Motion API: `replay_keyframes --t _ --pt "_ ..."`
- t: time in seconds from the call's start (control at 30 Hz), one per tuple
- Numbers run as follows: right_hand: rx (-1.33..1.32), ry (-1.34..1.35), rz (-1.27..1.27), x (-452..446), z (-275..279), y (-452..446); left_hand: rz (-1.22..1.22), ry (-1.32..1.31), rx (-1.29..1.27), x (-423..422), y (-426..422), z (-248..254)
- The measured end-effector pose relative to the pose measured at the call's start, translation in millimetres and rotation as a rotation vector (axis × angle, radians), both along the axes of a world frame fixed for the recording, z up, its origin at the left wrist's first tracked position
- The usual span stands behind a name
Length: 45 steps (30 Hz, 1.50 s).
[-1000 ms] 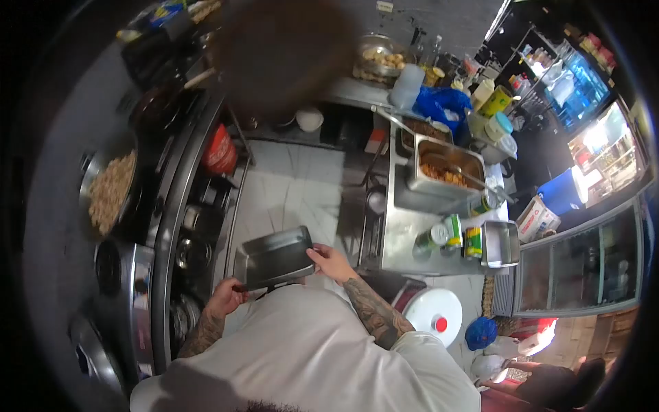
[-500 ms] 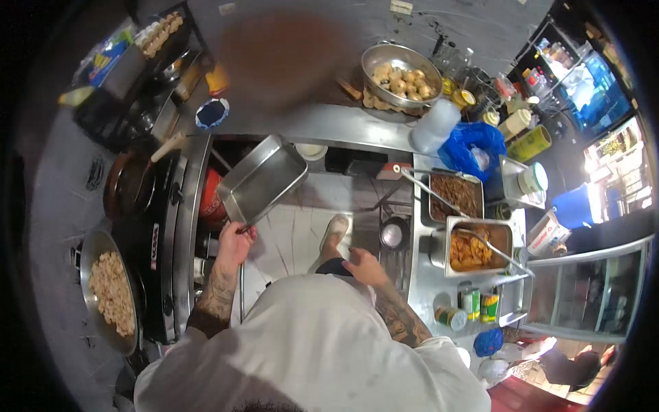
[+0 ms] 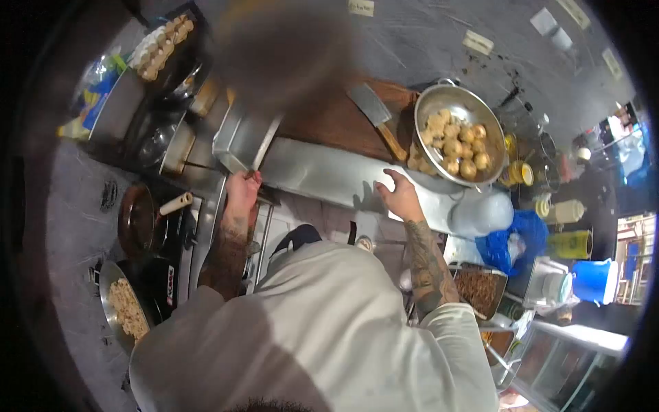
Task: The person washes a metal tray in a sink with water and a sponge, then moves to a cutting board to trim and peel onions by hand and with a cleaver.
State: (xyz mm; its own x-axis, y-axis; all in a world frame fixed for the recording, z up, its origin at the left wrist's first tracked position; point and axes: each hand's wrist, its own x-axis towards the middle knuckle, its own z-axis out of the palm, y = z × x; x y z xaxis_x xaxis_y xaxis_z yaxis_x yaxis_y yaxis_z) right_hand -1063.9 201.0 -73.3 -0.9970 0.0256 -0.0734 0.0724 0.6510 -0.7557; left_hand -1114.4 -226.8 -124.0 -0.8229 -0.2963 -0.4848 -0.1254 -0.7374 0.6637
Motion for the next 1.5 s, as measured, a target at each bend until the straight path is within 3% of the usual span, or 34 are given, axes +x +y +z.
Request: replay_keyframes --t 0.03,0.1,0.13,0.2,0.23,0.3,0.4,0.5,0.57,0.77,0.87,0.97,1.03,1.07,1.13,1.17,1.23,1.37,1.43,1.5 --pt "0.016 0.015 -0.017 -19.4 1.4 -0.7 0.004 0.005 -0.001 -27.0 0.6 -2.7" --pt "0.079 0.085 -0.004 -54.4 -13.6 2.0 0.275 -0.002 -0.086 -75.9 4.6 -9.0" --pt "0.125 0.108 -0.011 -60.5 -20.3 2.4 0.291 -0.065 0.024 -106.7 -1.0 -45.3" --pt "0.231 0.180 -0.015 -99.3 -49.6 -1.1 0.418 -0.155 0.268 -162.2 -13.9 -54.7" --pt "0.158 0.081 -0.070 -102.5 -45.1 -7.7 0.496 -0.201 0.386 -189.4 -19.5 -57.6" --pt "0.269 0.184 -0.116 -104.3 -35.6 -18.0 0.643 -0.372 -0.150 -207.7 8.9 -18.2" --pt "0.453 0.199 -0.143 -113.6 -40.2 -16.6 0.419 -0.400 -0.268 -227.4 -12.9 -64.7" --pt "0.301 0.172 -0.244 -110.9 -39.6 -17.3 0.157 -0.447 -0.408 -223.5 -34.5 -103.2" --pt "0.355 0.188 -0.215 -108.1 -32.3 -16.2 0.064 -0.396 -0.523 -215.0 -56.9 -112.4" --pt "0.428 0.071 -0.140 -109.8 -48.8 -5.4 -0.106 -0.327 -0.645 -211.9 -44.1 -91.7" --pt "0.445 -0.006 -0.130 -118.4 -55.9 1.4 -0.010 -0.394 -0.768 -213.3 -37.3 -82.0" --pt "0.497 0.010 -0.132 -121.9 -67.5 5.0 -0.329 -0.523 -0.724 -214.1 -49.3 -71.3" --pt "0.545 0.085 -0.164 -123.6 -56.9 -1.2 0.043 -0.272 -0.490 -208.9 -65.9 -102.4" --pt "0.539 0.091 -0.154 -126.2 -54.8 -2.3 0.055 -0.272 -0.494 -203.7 -61.6 -101.7" --pt "0.471 0.145 -0.121 -129.8 -53.3 -5.3 0.282 0.063 -1.301 -187.6 -32.8 -98.5" --pt "0.466 0.145 -0.114 -132.8 -59.5 -4.7 0.288 0.059 -1.306 -180.1 -17.3 -85.3" --pt "0.429 0.226 -0.124 -138.0 -74.6 -0.8 -0.227 0.156 -1.989 -172.7 9.8 -48.3" --pt "0.485 0.148 -0.177 -131.0 -69.7 -7.1 -0.196 -0.021 -1.811 -179.8 0.8 -99.1" --pt "0.403 0.077 -0.164 -132.2 -57.2 -6.4 -0.160 0.016 -1.372 -184.1 -15.2 -120.9" --pt "0.421 0.086 -0.157 -131.1 -61.8 0.0 -0.187 0.033 -1.414 -178.2 -16.7 -110.1"
